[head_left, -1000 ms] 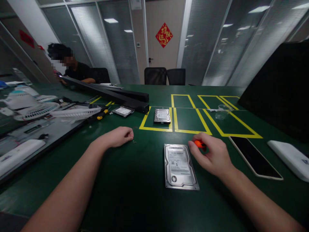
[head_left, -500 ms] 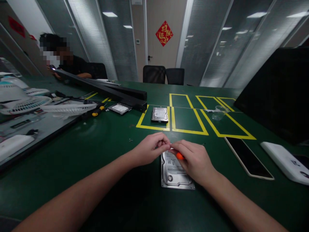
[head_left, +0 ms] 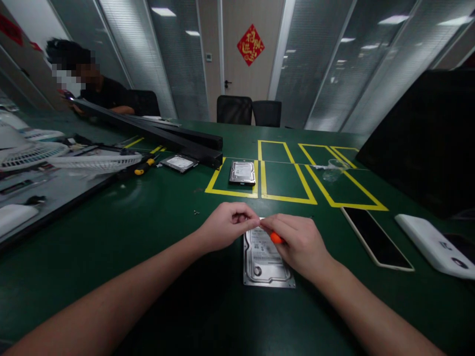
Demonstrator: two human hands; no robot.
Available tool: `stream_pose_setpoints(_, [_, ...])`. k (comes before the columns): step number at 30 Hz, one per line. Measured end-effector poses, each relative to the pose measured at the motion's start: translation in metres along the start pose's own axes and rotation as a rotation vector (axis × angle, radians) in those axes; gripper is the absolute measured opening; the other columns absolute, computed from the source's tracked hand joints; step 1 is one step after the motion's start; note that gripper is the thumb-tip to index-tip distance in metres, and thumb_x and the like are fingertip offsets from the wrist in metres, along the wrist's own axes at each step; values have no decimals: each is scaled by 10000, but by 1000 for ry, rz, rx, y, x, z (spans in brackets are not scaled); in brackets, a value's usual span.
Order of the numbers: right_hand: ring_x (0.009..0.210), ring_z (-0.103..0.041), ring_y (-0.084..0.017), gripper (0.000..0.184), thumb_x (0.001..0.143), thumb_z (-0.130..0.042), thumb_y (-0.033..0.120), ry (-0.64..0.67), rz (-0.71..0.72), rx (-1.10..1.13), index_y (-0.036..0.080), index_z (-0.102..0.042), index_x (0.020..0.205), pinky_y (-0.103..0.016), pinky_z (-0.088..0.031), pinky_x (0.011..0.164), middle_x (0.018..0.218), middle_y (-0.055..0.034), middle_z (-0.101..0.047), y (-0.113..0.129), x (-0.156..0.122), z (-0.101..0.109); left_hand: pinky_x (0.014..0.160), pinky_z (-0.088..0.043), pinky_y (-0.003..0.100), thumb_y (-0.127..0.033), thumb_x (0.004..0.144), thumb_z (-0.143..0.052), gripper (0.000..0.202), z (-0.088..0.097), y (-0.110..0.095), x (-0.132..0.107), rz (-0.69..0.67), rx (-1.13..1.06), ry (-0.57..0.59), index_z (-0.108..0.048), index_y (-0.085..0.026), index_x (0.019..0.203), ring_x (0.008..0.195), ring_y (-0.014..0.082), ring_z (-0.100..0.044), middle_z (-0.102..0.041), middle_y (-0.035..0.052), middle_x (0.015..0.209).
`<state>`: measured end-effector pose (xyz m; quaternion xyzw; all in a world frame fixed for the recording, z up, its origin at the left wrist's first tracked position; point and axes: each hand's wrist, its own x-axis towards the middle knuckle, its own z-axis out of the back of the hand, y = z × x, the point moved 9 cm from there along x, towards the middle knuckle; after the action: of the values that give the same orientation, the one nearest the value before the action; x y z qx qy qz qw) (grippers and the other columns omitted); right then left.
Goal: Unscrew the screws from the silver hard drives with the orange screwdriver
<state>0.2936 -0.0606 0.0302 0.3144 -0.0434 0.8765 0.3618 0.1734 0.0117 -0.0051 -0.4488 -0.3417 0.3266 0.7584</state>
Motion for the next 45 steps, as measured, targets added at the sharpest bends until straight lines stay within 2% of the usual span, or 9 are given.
stream_pose_setpoints(5, [822, -728, -203, 125, 1014, -584, 183, 10, -42, 5, 159, -696, 1065, -318, -532, 722, 946, -84, -777, -8, 1, 7, 641, -423, 269, -306, 961, -692, 166, 5, -14, -2, -131, 160, -16, -780, -171, 922, 713, 134, -569, -698, 26, 845])
stream_pose_setpoints(9, [801, -726, -193, 70, 951, -654, 169, -12, -168, -5, 168, -709, 994, -299, -540, 733, 899, -66, -766, -41, -4, 23, 757, -460, 304, -275, 996, -641, 173, 18, -22, -4, -267, 398, -75, -751, -177, 906, 820, 165, -625, -722, 35, 877])
stream_pose_setpoints(13, [783, -742, -208, 68, 905, -686, 168, 109, -262, -41, 186, -734, 950, -316, -551, 737, 893, -55, -783, -76, -13, 18, 761, -462, 314, -281, 1001, -607, 190, 36, -8, -2, -227, 511, -121, -735, -175, 911, 810, 169, -620, -717, 37, 874])
stream_pose_setpoints(16, [817, -757, -223, 84, 906, -687, 183, 213, -299, -36, 196, -750, 958, -336, -565, 762, 926, -54, -798, -87, -17, 5, 765, -468, 320, -314, 998, -594, 213, 44, 2, 0, -174, 536, -140, -735, -180, 910, 817, 176, -619, -725, 43, 893])
stream_pose_setpoints(27, [874, -766, -225, 137, 927, -659, 159, 277, -310, 26, 197, -774, 992, -345, -584, 808, 978, -64, -807, -90, -19, -11, 759, -459, 324, -306, 994, -597, 212, 49, 10, 3, -139, 519, -159, -743, -173, 918, 817, 177, -614, -722, 48, 908])
stream_pose_setpoints(45, [882, -780, -239, 172, 951, -628, 169, 288, -340, 71, 191, -791, 1002, -376, -605, 821, 990, -76, -828, -90, -19, -11, 747, -460, 312, -295, 988, -606, 202, 49, 12, 3, -148, 529, -162, -740, -167, 906, 793, 169, -606, -712, 37, 879])
